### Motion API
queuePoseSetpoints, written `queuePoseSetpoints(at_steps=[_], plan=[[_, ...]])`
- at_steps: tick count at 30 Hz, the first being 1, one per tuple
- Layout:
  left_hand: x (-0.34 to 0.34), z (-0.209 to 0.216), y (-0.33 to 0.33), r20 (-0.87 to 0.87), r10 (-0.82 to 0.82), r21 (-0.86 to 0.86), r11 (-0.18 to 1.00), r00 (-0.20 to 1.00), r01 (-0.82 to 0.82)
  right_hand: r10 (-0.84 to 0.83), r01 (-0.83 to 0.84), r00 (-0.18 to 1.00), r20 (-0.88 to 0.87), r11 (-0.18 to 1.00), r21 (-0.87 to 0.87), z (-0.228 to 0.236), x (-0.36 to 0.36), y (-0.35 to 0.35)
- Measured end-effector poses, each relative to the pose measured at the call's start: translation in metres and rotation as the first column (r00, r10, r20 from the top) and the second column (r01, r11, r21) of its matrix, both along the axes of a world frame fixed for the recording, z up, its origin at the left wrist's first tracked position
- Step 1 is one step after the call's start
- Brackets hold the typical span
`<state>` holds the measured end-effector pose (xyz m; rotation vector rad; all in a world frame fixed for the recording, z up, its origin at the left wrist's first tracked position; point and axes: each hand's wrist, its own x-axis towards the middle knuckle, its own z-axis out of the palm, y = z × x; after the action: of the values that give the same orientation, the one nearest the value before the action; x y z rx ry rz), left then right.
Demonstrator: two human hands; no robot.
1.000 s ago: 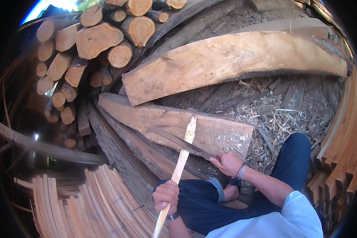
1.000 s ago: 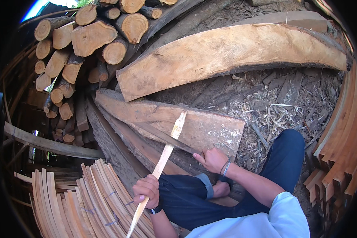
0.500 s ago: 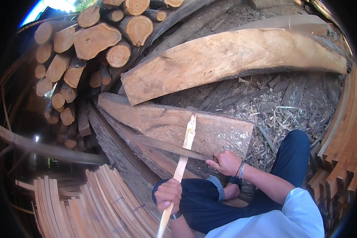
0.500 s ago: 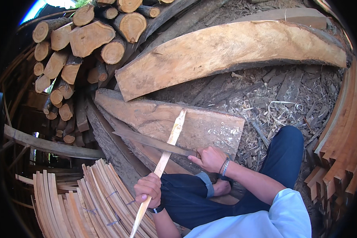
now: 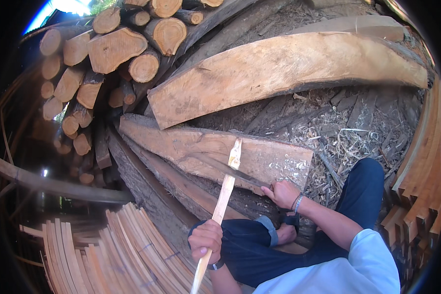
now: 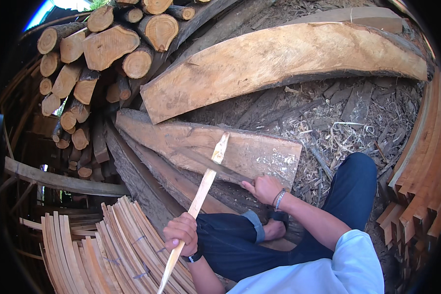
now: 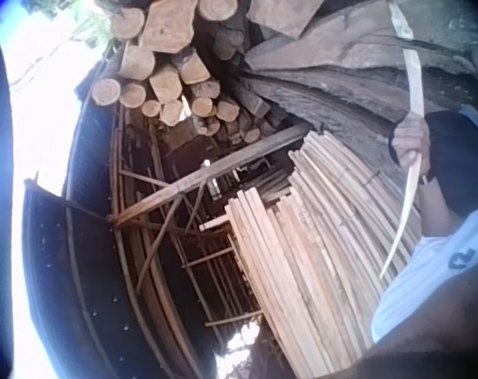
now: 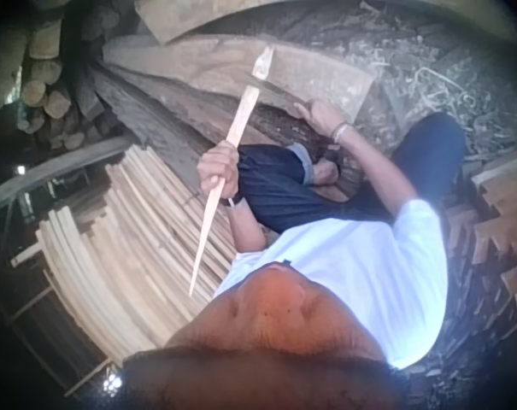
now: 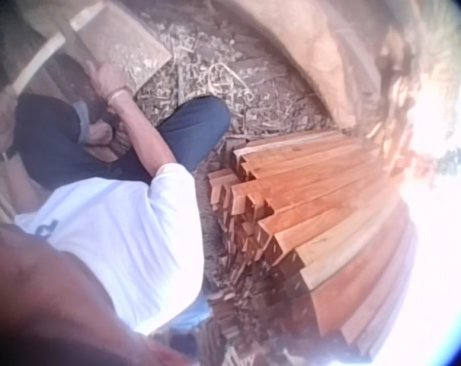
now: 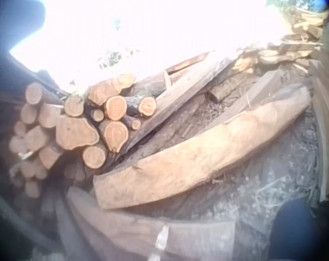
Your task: The person is shaving a thin wooden stick with a machete to smooth its surface while sitting in a woodworking area.
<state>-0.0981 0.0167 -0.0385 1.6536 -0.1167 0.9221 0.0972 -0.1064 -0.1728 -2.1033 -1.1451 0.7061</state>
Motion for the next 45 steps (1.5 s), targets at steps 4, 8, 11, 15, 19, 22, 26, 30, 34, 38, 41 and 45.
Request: queuePoseSetpoints(at_steps=[4, 8, 11, 15, 19, 22, 26, 30, 34, 38, 41, 45], plan=[[0.001, -0.004, -0.004, 0.002, -0.004, 0.012, 1.0, 1.0, 0.004, -0.023, 0.022, 0.999, -0.044, 0.999, -0.03, 0.006, 0.001, 0.0], [0.002, -0.002, -0.004, -0.006, -0.023, 0.025, 0.999, 1.0, 0.023, 0.05, -0.053, 0.998, 0.031, 0.994, 0.096, 0.027, -0.01, -0.005], [0.007, 0.002, -0.004, -0.035, -0.072, 0.032, 0.997, 0.997, 0.073, -0.035, 0.034, 0.999, 0.014, 0.999, 0.032, -0.004, 0.001, -0.003], [0.008, 0.001, -0.01, -0.045, -0.055, 0.051, 0.997, 0.997, 0.057, -0.067, 0.069, 0.997, -0.048, 0.997, 0.023, 0.001, -0.001, -0.001], [0.006, -0.002, -0.009, -0.022, -0.026, 0.026, 0.999, 0.999, 0.026, 0.011, -0.01, 1.0, -0.005, 0.989, 0.148, 0.032, -0.012, -0.005], [0.009, -0.002, -0.006, -0.008, -0.033, 0.022, 0.999, 0.999, 0.033, -0.002, 0.002, 1.0, -0.003, 0.997, 0.072, 0.006, -0.003, -0.002], [0.009, -0.001, -0.01, -0.015, -0.024, 0.032, 0.999, 1.0, 0.024, -0.083, 0.083, 0.997, -0.003, 0.996, -0.027, -0.003, 0.001, -0.005], [0.005, -0.001, -0.009, 0.001, 0.022, 0.004, 1.0, 1.0, -0.022, 0.001, 0.004, 0.998, -0.063, 0.997, 0.075, 0.019, -0.009, -0.007], [0.011, 0.001, -0.008, -0.011, 0.008, 0.002, 1.0, 1.0, -0.008, -0.011, 0.012, 1.0, -0.007, 0.994, 0.108, 0.012, -0.006, -0.007], [0.012, 0.001, -0.015, -0.029, 0.004, 0.035, 0.999, 1.0, -0.003, -0.071, 0.071, 0.997, -0.042, 0.997, 0.007, -0.005, 0.003, -0.005], [0.01, 0.0, -0.013, -0.017, 0.013, 0.019, 1.0, 1.0, -0.013, -0.023, 0.027, 0.998, -0.063, 0.998, 0.065, 0.017, -0.002, -0.006], [0.015, 0.002, -0.01, -0.021, -0.008, 0.016, 1.0, 1.0, 0.008, 0.003, 0.0, 1.0, -0.031, 0.995, 0.101, 0.026, -0.006, -0.006]])
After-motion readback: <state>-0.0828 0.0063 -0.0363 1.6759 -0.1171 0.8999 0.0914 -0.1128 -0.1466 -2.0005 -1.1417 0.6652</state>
